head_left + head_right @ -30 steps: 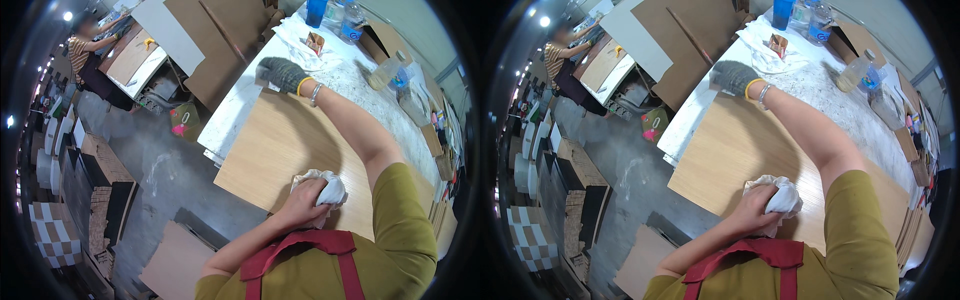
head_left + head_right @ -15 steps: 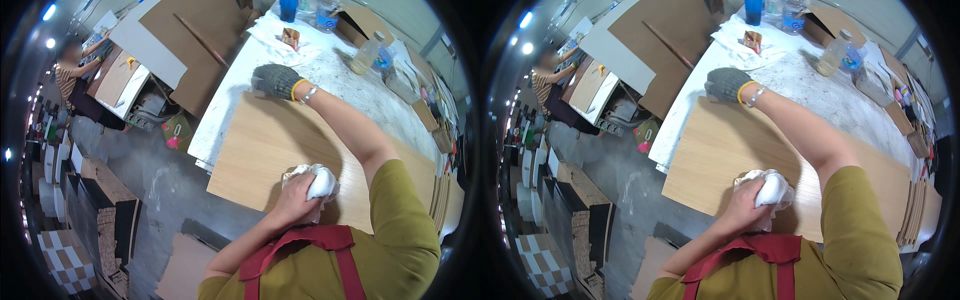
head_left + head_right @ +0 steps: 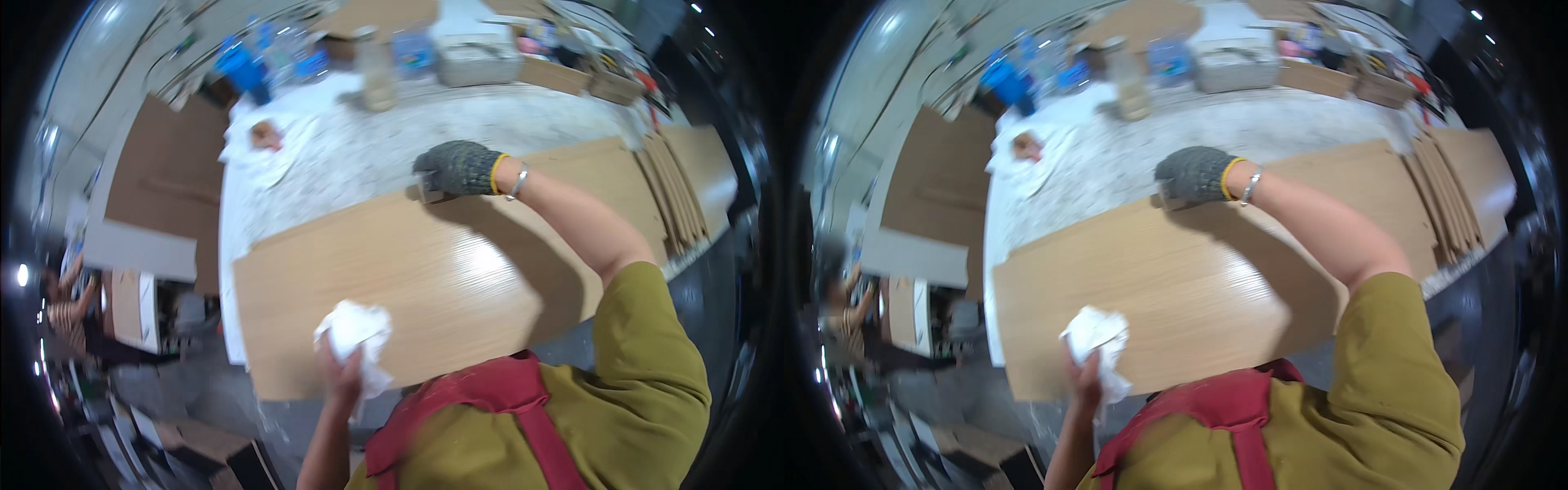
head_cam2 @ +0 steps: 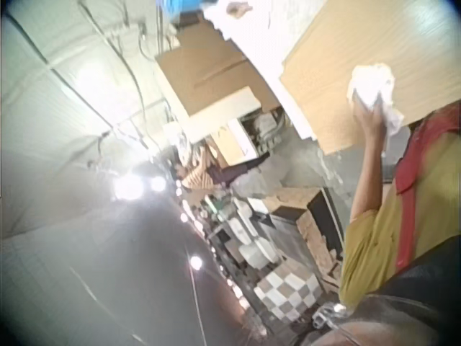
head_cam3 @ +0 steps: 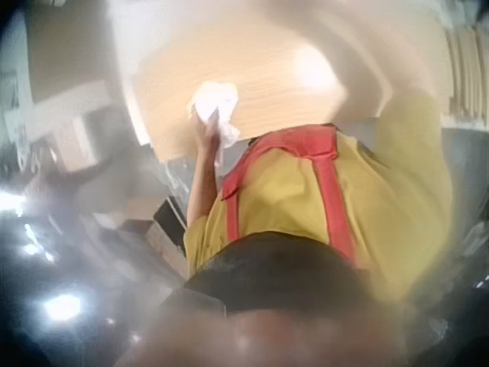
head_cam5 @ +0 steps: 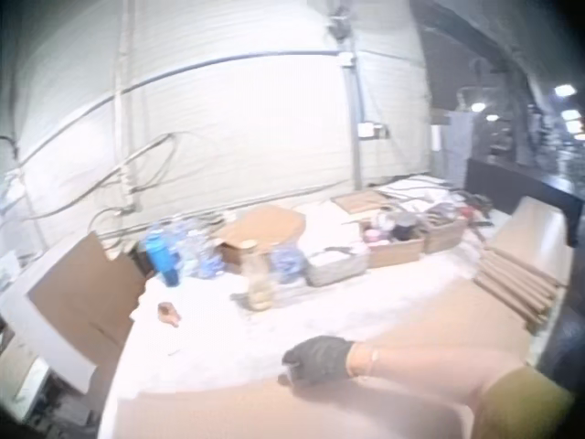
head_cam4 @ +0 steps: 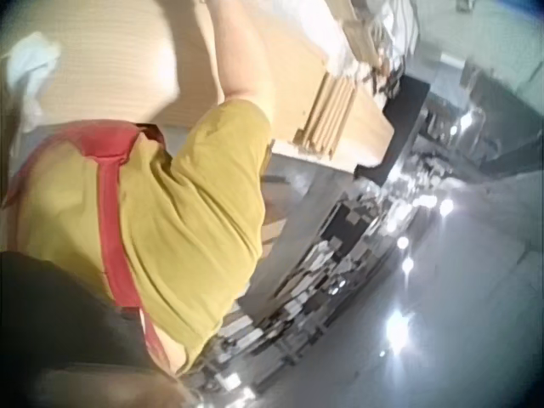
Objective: The person wipes the surface of a wooden panel with a white cloth, then flips the panel and wipes the other side. The person repeats this process on multiple panels, handling them one at a time and stacking them on the workbench.
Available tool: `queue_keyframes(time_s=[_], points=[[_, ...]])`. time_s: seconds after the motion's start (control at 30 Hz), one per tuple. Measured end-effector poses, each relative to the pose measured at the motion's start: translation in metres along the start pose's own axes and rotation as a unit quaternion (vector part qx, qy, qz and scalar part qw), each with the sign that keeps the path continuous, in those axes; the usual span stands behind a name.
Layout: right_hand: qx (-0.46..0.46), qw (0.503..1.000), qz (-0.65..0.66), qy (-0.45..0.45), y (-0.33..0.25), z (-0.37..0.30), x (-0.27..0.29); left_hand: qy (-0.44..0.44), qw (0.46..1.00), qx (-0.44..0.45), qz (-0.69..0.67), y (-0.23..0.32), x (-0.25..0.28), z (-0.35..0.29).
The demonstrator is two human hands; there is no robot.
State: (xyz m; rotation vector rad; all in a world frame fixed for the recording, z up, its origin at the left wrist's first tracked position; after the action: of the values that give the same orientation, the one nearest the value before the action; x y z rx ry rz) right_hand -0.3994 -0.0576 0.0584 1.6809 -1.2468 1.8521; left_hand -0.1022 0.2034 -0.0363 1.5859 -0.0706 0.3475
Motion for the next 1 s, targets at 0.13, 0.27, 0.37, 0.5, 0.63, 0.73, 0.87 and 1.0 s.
queue_keyframes(time_s=[0.13,0.27,0.37,0.5,0.63,0.73,0.87,1.0], points=[[-0.053,0.998,-0.003,0.031,0.089,-0.079,0.023,0.031,0.993,-0.007,0.114,0.023,-0.001,-0.002],[-0.104,0.993,-0.035,0.032,0.182,-0.156,0.048,0.027,0.980,-0.011,0.196,0.026,-0.004,0.002],[-0.189,0.981,-0.038,0.020,0.232,-0.215,0.080,0.034,0.957,-0.027,0.285,0.018,0.005,-0.002],[-0.247,0.965,-0.082,0.041,0.311,-0.282,0.100,0.051,0.922,-0.105,0.369,0.036,-0.008,0.000],[-0.341,0.929,-0.144,0.006,0.332,-0.315,0.117,0.036,0.921,-0.097,0.377,0.036,-0.010,0.004],[-0.386,0.910,-0.136,0.073,0.347,-0.346,0.121,0.031,0.928,-0.117,0.352,0.044,-0.024,0.019],[-0.385,0.888,-0.017,0.253,0.332,-0.366,0.108,0.010,0.963,-0.090,0.253,0.090,-0.099,0.038],[-0.395,0.871,0.022,0.291,0.332,-0.384,0.087,-0.116,0.918,-0.224,0.306,0.117,-0.228,0.081]])
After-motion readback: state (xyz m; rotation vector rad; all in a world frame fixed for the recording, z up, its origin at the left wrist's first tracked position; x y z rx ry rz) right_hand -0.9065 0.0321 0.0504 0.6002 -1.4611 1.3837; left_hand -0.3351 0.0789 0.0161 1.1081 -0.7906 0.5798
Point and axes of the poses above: each hand's wrist, its own z-axis towards the middle knuckle, its own x-axis out of the back of the hand, y = z × x, the point moved 4 cm from there along z, towards the middle knuckle, and after that the axes turned 1 degree about z, right-handed, at the moved point
